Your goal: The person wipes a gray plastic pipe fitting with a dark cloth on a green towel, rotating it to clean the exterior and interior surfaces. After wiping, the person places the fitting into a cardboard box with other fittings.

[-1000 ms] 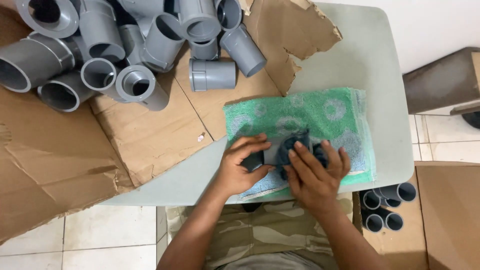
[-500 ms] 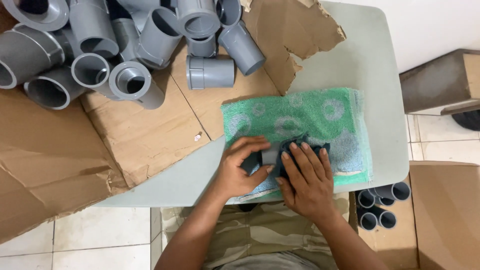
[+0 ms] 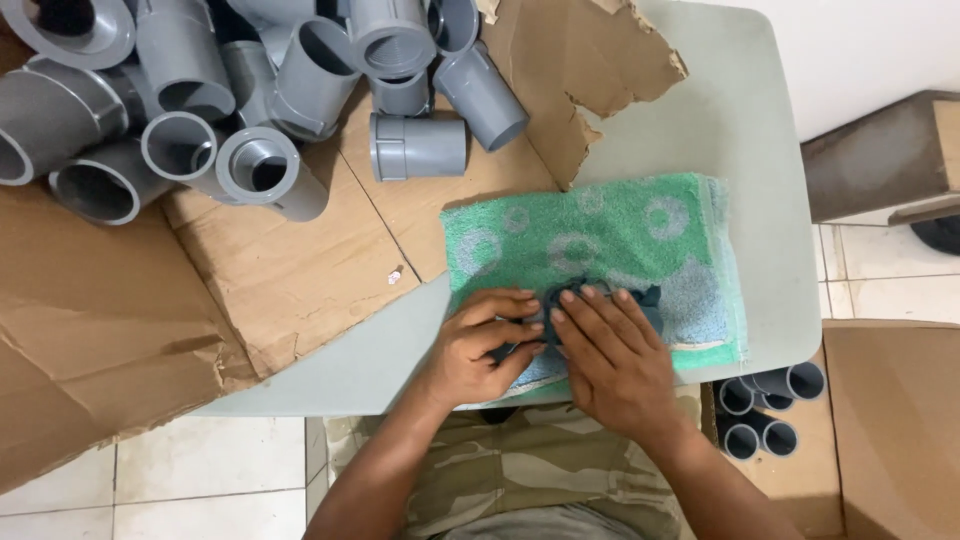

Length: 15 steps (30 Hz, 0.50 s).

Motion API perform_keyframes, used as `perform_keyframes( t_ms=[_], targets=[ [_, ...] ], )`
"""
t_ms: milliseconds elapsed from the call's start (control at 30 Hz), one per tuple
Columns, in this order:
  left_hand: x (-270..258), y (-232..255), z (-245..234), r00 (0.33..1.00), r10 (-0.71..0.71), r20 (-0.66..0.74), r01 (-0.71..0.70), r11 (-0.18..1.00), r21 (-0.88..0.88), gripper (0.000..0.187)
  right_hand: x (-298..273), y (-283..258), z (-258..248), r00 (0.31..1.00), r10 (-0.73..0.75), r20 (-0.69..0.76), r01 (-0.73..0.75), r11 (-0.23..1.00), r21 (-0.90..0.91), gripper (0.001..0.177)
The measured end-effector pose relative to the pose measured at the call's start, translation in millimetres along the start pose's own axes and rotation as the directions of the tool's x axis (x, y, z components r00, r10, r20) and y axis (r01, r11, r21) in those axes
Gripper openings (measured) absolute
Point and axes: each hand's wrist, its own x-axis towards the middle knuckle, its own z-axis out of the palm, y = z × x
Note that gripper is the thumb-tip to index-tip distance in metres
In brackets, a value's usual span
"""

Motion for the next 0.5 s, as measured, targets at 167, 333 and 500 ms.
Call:
perform_keyframes(
  t_ms=[167, 333, 500],
  targets=[
    [-2.7, -1.7, 3.9, 0.986, 0.166, 0.02, -0.167, 0.981, 0.101, 0.003, -7.9, 6.8, -2.2, 0.997, 0.068, -0.024, -0.07, 0.995, -0.071, 0.032],
    [-12.1, -0.6, 4.1, 0.963, 0.263, 0.065, -0.27, 0.944, 0.188, 0.013, 2.3, -11.7, 5.4, 1.0, 0.031, 0.002, -0.031, 0.998, -0.061, 0.033],
    [-13.5, -5.7, 2.9, 0.966, 0.26, 0.001, -0.253, 0.941, 0.222, 0.005, -2.9, -3.7, 2.9, 0.997, -0.069, 0.024, 0.068, 0.996, 0.057, 0.038]
  ],
)
